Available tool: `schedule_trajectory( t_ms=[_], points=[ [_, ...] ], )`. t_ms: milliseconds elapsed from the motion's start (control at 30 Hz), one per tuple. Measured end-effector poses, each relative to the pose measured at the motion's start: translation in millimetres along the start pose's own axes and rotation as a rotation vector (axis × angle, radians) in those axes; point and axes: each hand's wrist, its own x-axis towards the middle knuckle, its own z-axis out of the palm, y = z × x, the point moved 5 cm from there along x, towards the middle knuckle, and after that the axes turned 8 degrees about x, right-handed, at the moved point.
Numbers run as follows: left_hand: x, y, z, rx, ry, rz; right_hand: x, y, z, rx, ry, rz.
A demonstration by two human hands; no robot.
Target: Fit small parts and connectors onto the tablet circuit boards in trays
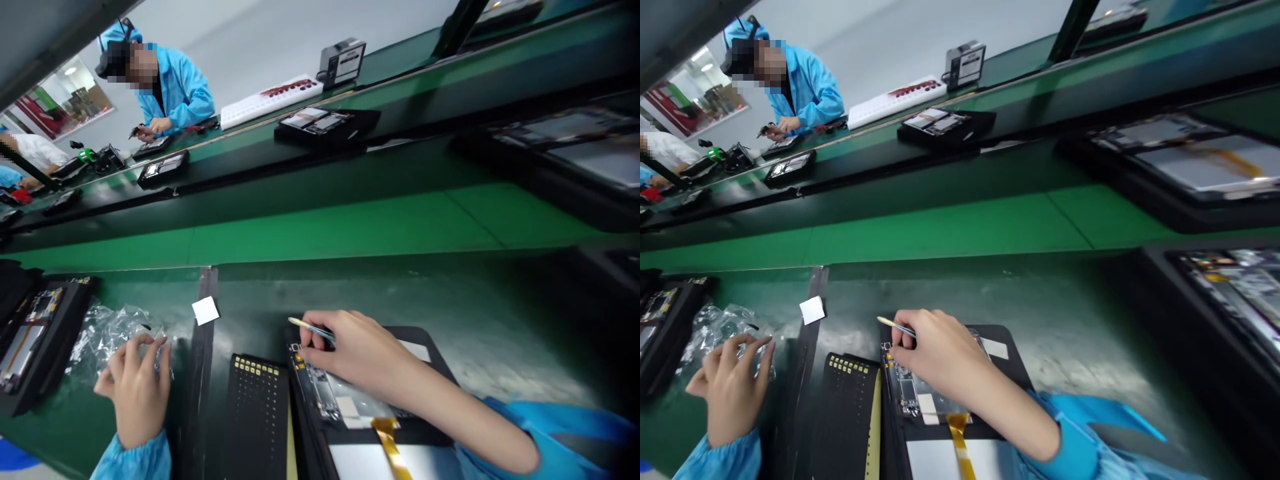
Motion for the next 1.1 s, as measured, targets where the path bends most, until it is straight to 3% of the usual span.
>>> schedule_trajectory(
  t_ms=[167,433,533,700,767,967,1100],
  points=[
    [2.1,1.0,21.6,-0.120,0.010,-0.075,-1.1,0.3,-0.2,-0.016,0.027,-0.013],
    [5.7,4.0,28.2,-0.134,-0.001,-0.108,1.3,-1.9,-3.3,0.011,0.002,0.019],
    [0.6,1.3,24.0,-0.132,0.007,-0.112,0.6,-1.9,-2.9,0.008,0.013,0.016],
    [-16.2,-26.4,0.2,0.010,0.189,-0.225,0.0,-2.7,-2.0,-0.043,0.041,0.002],
    [-18.1,-32.4,-6.4,0.064,0.203,-0.246,0.9,-2.5,-1.5,-0.049,0.037,0.013],
    [-14.4,-24.9,-14.4,0.120,0.153,-0.243,1.7,0.0,-0.7,-0.039,0.020,0.029],
    [-18.2,-19.2,-15.7,0.017,0.160,-0.167,0.3,-1.2,-1.5,-0.031,0.027,0.010]
  ],
)
